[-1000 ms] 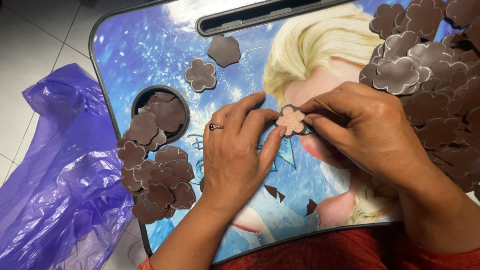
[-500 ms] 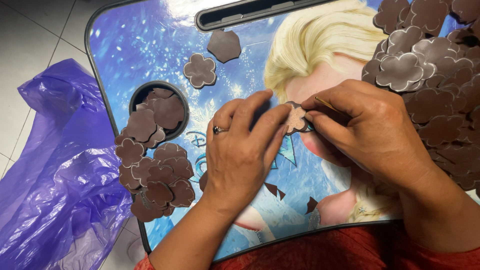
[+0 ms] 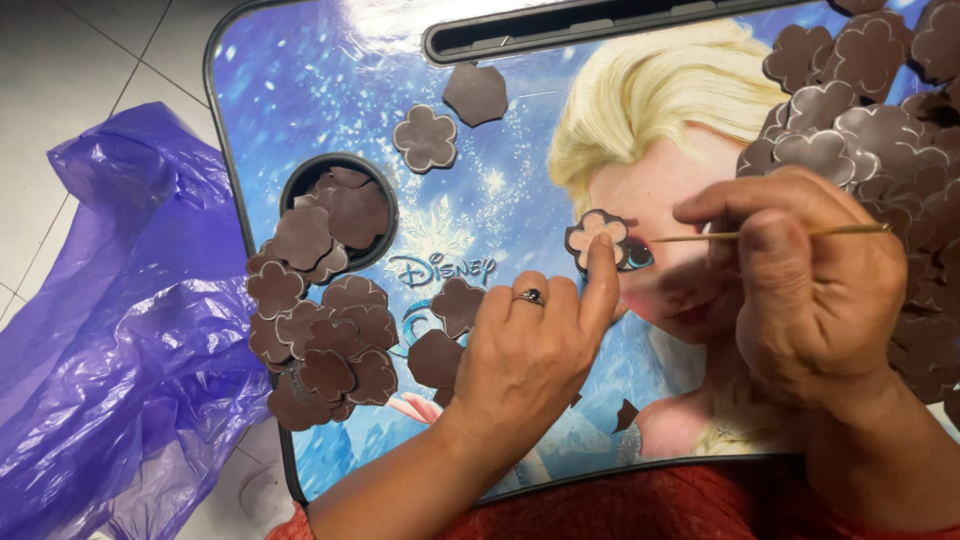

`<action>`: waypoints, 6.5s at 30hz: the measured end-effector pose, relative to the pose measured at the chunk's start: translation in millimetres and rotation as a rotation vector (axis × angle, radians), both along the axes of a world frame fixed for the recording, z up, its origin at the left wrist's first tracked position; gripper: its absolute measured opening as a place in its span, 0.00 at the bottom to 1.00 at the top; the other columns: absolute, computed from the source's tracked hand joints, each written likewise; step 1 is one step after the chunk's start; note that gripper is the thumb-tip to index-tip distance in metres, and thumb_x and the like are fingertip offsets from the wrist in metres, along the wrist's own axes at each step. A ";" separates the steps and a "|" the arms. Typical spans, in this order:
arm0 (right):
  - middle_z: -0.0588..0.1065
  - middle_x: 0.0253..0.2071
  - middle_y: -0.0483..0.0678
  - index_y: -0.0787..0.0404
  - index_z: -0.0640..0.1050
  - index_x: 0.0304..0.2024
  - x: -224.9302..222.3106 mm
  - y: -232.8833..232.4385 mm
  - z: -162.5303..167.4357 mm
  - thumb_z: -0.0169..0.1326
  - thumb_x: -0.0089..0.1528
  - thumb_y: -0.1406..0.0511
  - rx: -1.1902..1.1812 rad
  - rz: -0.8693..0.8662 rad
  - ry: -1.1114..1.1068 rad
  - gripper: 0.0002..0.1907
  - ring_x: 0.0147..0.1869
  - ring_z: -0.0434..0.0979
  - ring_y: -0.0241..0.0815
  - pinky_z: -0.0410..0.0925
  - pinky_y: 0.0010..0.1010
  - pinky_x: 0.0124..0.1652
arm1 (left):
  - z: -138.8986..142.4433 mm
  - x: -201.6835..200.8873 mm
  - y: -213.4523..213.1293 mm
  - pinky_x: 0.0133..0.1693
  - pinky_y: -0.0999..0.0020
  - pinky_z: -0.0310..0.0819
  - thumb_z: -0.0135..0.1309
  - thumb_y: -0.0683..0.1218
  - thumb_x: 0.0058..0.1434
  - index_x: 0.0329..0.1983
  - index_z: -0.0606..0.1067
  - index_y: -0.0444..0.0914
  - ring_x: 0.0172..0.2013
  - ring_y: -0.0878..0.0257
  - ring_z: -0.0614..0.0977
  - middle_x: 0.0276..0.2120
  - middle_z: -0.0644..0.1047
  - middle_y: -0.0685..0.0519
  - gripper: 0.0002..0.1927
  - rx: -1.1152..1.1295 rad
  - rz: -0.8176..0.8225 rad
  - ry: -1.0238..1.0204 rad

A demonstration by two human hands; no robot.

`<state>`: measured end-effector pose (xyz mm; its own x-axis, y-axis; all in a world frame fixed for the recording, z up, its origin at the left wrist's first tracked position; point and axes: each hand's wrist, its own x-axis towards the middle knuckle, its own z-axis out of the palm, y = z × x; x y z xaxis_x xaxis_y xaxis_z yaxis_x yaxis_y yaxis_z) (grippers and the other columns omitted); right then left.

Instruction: The person places small flower-shaped stickers onto a Frozen-themed tray. They pick up each sticker, position it on the surface, and press it down with a small stick-like tool to secure it. The process is repeated for multiple stickers across the tray.

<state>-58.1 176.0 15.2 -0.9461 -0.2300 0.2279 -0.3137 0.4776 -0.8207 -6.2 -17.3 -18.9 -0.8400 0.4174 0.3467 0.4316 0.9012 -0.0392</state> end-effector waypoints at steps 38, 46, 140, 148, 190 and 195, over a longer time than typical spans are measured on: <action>0.80 0.39 0.49 0.65 0.79 0.44 1.1 -21.3 -23.0 0.53 0.75 0.70 0.249 0.131 0.199 0.05 0.41 0.81 0.40 0.72 0.26 0.41 | -15.5 3.0 4.8 0.33 0.69 0.60 0.50 0.46 0.63 0.57 0.76 0.32 0.29 0.64 0.71 0.24 0.69 0.56 0.21 -0.024 0.008 0.005; 0.78 0.39 0.49 0.66 0.77 0.41 -2.4 -20.7 -17.2 0.52 0.74 0.70 0.231 0.085 0.184 0.07 0.39 0.80 0.40 0.71 0.26 0.41 | -12.7 1.7 4.1 0.33 0.70 0.60 0.49 0.45 0.63 0.63 0.75 0.33 0.29 0.65 0.71 0.23 0.68 0.58 0.25 -0.056 0.025 0.025; 0.77 0.35 0.50 0.64 0.78 0.39 -1.5 -9.5 -5.8 0.55 0.71 0.69 0.281 0.067 0.186 0.05 0.35 0.78 0.43 0.69 0.31 0.36 | -6.5 -1.3 -3.6 0.45 0.70 0.66 0.53 0.54 0.71 0.70 0.71 0.37 0.48 0.60 0.70 0.60 0.70 0.54 0.28 0.051 -0.022 -0.047; 0.78 0.36 0.50 0.64 0.78 0.38 -1.5 -9.0 -9.5 0.56 0.69 0.69 0.249 0.111 0.206 0.04 0.36 0.79 0.43 0.70 0.31 0.36 | -7.2 -1.1 -4.0 0.46 0.69 0.67 0.54 0.54 0.71 0.70 0.71 0.36 0.48 0.60 0.70 0.60 0.70 0.53 0.28 0.069 -0.037 -0.064; 0.80 0.37 0.48 0.61 0.79 0.42 9.3 -8.7 -17.9 0.59 0.69 0.68 0.241 0.170 0.092 0.03 0.36 0.81 0.39 0.72 0.29 0.36 | -2.9 -24.6 -24.6 0.47 0.62 0.72 0.56 0.41 0.63 0.57 0.78 0.42 0.42 0.57 0.76 0.49 0.76 0.58 0.18 0.593 -0.110 -0.246; 0.79 0.38 0.50 0.63 0.79 0.43 8.8 -9.5 -17.8 0.58 0.69 0.67 0.276 0.203 0.152 0.04 0.37 0.81 0.41 0.71 0.29 0.37 | -6.7 -24.8 -24.1 0.42 0.62 0.69 0.57 0.43 0.65 0.51 0.78 0.44 0.41 0.59 0.76 0.48 0.77 0.60 0.11 0.581 -0.094 -0.233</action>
<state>-49.4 166.5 -2.6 -0.8350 -0.4822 0.2652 -0.5332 0.5899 -0.6063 -31.0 -41.4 -25.6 -0.8897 0.2920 0.3510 0.4482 0.7050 0.5496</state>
